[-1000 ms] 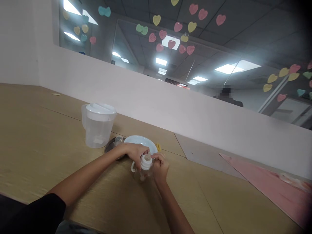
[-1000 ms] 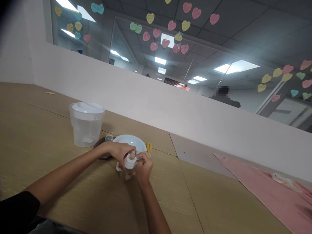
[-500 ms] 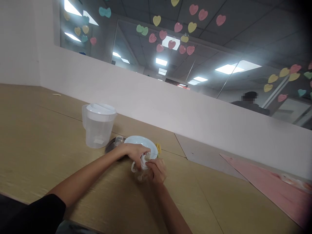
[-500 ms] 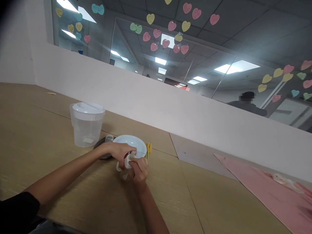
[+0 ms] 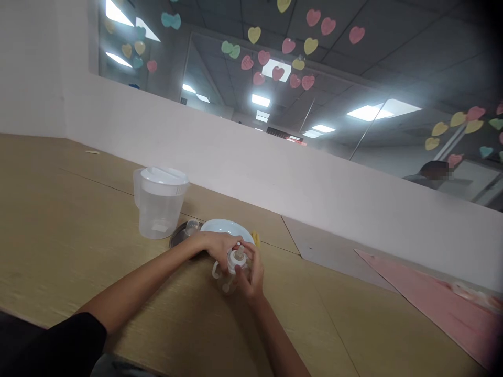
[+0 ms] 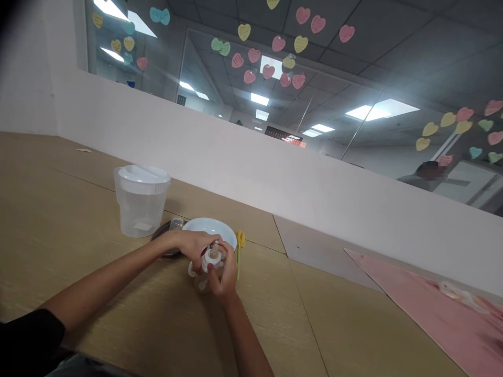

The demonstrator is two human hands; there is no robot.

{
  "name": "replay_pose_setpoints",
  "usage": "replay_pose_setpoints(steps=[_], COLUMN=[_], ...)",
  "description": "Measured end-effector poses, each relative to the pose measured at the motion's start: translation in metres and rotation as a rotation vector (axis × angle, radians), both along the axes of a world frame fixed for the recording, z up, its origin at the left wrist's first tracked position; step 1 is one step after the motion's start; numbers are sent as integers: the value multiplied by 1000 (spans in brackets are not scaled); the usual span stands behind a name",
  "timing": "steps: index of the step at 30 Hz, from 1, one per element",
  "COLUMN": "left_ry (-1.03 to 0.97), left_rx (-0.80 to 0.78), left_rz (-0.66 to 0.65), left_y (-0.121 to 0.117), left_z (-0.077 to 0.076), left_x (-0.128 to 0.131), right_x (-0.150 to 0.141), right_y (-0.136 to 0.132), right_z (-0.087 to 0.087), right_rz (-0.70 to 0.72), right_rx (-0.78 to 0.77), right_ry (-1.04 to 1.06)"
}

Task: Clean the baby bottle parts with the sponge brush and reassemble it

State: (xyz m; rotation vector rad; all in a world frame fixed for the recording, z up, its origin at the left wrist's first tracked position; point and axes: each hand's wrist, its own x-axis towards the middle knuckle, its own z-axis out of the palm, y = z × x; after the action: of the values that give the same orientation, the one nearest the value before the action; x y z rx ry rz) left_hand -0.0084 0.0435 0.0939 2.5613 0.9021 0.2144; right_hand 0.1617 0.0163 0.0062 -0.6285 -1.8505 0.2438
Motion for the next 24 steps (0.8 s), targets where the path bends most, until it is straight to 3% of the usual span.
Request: replay_pose_setpoints(steps=[3, 11, 13, 19, 24], left_ry=[28, 63, 61, 57, 65], left_rx=[0, 73, 79, 92, 91], left_rz=[16, 6, -5, 1, -22], left_y=[-1, 0, -1, -5, 0], left_z=[1, -1, 0, 1, -1], left_x=[1, -1, 0, 2, 0], right_x=[-2, -8, -6, 3, 0], right_y=[1, -1, 0, 0, -1], right_z=[3, 10, 10, 10, 9], right_rz=[-11, -279, -270, -39, -134], right_rx=[16, 26, 23, -33, 49], right_ry=[-31, -126, -147, -94, -109])
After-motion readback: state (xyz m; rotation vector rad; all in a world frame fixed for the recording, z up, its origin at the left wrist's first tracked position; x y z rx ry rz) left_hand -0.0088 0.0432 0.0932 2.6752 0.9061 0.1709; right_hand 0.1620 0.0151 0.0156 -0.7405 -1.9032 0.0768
